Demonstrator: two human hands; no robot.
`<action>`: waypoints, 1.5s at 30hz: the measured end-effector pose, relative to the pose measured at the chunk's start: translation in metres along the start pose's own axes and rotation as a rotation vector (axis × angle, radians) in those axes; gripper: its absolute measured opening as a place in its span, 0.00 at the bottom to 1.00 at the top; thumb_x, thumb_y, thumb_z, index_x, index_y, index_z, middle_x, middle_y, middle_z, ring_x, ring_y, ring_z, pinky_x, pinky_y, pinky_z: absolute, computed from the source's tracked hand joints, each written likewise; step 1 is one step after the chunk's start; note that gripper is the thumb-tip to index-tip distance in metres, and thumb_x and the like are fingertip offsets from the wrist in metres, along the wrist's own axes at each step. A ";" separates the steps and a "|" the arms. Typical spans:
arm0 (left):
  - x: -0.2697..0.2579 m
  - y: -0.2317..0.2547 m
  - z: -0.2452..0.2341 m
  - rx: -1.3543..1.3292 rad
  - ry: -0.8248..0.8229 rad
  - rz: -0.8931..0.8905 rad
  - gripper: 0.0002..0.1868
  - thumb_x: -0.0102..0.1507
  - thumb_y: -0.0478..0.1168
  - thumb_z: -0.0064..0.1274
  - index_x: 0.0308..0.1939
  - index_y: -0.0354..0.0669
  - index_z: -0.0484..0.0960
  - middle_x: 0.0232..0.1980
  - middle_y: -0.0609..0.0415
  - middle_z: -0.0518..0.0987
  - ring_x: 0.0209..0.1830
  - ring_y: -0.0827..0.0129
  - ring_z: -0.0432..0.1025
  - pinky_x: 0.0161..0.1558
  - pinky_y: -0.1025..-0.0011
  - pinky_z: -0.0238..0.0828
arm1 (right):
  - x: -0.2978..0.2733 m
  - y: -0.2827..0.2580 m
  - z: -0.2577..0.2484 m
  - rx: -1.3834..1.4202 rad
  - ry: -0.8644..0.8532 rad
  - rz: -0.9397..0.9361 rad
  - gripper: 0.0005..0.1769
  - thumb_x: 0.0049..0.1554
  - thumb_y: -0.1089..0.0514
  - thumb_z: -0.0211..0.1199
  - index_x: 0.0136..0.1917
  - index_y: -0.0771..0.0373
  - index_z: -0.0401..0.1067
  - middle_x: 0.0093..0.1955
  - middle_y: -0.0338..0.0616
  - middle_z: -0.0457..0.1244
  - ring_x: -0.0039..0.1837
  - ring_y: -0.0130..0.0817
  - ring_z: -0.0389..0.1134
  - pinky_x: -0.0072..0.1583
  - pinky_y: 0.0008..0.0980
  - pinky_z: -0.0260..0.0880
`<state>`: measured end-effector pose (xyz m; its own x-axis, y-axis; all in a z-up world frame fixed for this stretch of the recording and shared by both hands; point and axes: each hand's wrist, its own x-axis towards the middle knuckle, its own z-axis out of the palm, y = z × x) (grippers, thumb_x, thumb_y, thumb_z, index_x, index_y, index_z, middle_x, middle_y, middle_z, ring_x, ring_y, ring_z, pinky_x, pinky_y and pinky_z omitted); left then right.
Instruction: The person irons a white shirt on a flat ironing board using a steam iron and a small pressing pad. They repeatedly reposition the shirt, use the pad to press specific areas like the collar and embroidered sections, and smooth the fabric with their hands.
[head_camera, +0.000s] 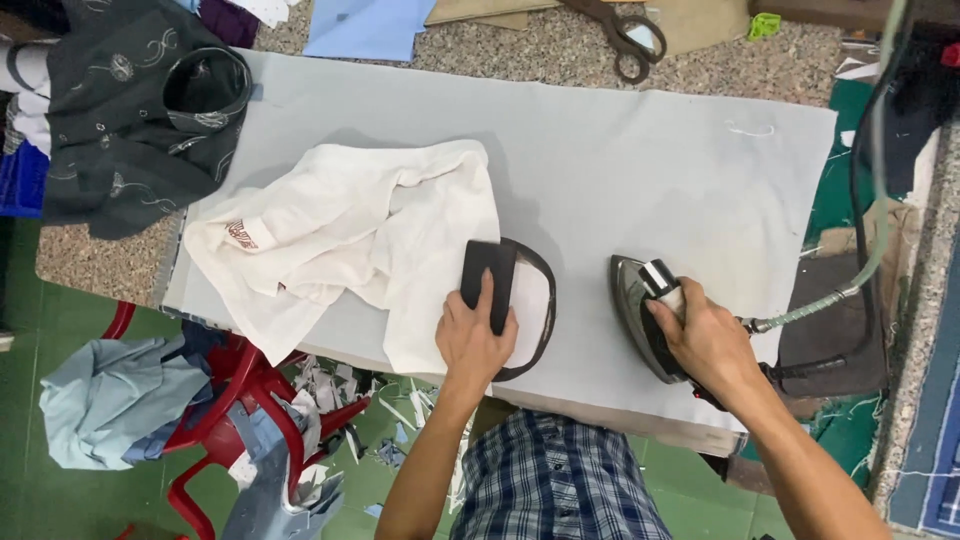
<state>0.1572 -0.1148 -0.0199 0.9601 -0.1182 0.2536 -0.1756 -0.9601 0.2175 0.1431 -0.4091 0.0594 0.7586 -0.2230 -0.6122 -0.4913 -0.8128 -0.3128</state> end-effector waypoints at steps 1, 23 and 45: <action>-0.015 -0.001 -0.009 -0.001 0.007 -0.001 0.31 0.60 0.54 0.55 0.67 0.54 0.77 0.39 0.48 0.69 0.31 0.62 0.68 0.29 0.68 0.68 | -0.002 -0.003 -0.006 -0.002 0.005 -0.004 0.37 0.64 0.35 0.52 0.74 0.64 0.62 0.60 0.64 0.69 0.63 0.58 0.71 0.60 0.54 0.71; -0.024 0.160 0.105 -0.216 -0.204 0.519 0.35 0.61 0.45 0.58 0.72 0.40 0.69 0.64 0.24 0.67 0.63 0.42 0.59 0.60 0.51 0.50 | 0.129 0.034 -0.045 -0.629 0.581 -0.525 0.49 0.52 0.51 0.71 0.79 0.71 0.56 0.72 0.68 0.55 0.67 0.62 0.60 0.64 0.50 0.58; 0.003 0.154 0.121 0.027 -0.502 0.382 0.31 0.72 0.55 0.26 0.76 0.48 0.61 0.85 0.50 0.43 0.84 0.58 0.37 0.80 0.57 0.31 | 0.117 0.018 -0.100 -0.116 0.324 -0.194 0.26 0.64 0.54 0.52 0.72 0.64 0.52 0.55 0.75 0.63 0.51 0.80 0.65 0.45 0.69 0.62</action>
<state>0.1592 -0.2939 -0.0994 0.8172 -0.5518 -0.1664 -0.5267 -0.8322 0.1731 0.2662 -0.5035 0.0551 0.9374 -0.2029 -0.2829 -0.2883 -0.9080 -0.3040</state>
